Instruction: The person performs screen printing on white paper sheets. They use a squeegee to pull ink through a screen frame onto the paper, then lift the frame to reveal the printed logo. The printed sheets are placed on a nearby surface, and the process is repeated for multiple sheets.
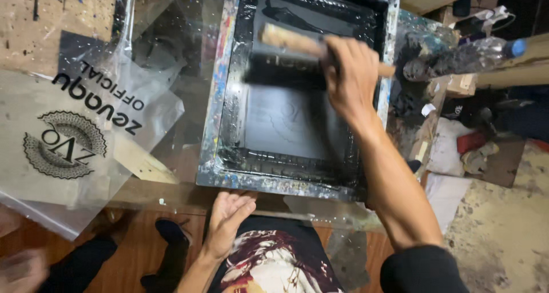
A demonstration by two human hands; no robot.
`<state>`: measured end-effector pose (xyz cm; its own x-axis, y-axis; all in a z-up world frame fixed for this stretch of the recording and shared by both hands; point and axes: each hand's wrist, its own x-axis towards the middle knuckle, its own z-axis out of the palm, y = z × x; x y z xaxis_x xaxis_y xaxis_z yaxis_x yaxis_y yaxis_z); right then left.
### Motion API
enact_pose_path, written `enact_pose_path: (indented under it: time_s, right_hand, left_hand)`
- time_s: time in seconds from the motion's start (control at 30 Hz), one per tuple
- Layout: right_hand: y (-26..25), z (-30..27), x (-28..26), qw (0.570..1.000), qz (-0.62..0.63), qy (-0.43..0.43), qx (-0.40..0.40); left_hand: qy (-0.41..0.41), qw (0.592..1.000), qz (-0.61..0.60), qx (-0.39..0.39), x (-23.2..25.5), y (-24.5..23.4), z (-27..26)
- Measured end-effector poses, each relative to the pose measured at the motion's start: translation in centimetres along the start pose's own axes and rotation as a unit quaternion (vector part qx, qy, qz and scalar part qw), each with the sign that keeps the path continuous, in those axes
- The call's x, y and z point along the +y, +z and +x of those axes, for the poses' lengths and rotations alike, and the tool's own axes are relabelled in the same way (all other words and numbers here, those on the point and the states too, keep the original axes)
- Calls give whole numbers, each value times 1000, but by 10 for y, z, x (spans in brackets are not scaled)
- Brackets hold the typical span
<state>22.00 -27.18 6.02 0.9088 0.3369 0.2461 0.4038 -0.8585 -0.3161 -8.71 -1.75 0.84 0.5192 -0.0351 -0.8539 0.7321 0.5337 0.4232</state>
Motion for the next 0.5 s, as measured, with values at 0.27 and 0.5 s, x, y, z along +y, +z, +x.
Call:
enact_pose_path:
  time_s: [0.27, 0.5]
  right_hand:
    - [64, 65, 61, 993, -94, -50, -52]
    - [14, -6, 10, 989, 18, -60, -133]
  left_hand:
    - [26, 1000, 3, -14, -3, 3, 4]
    - [46, 999, -3, -15, -5, 3, 8]
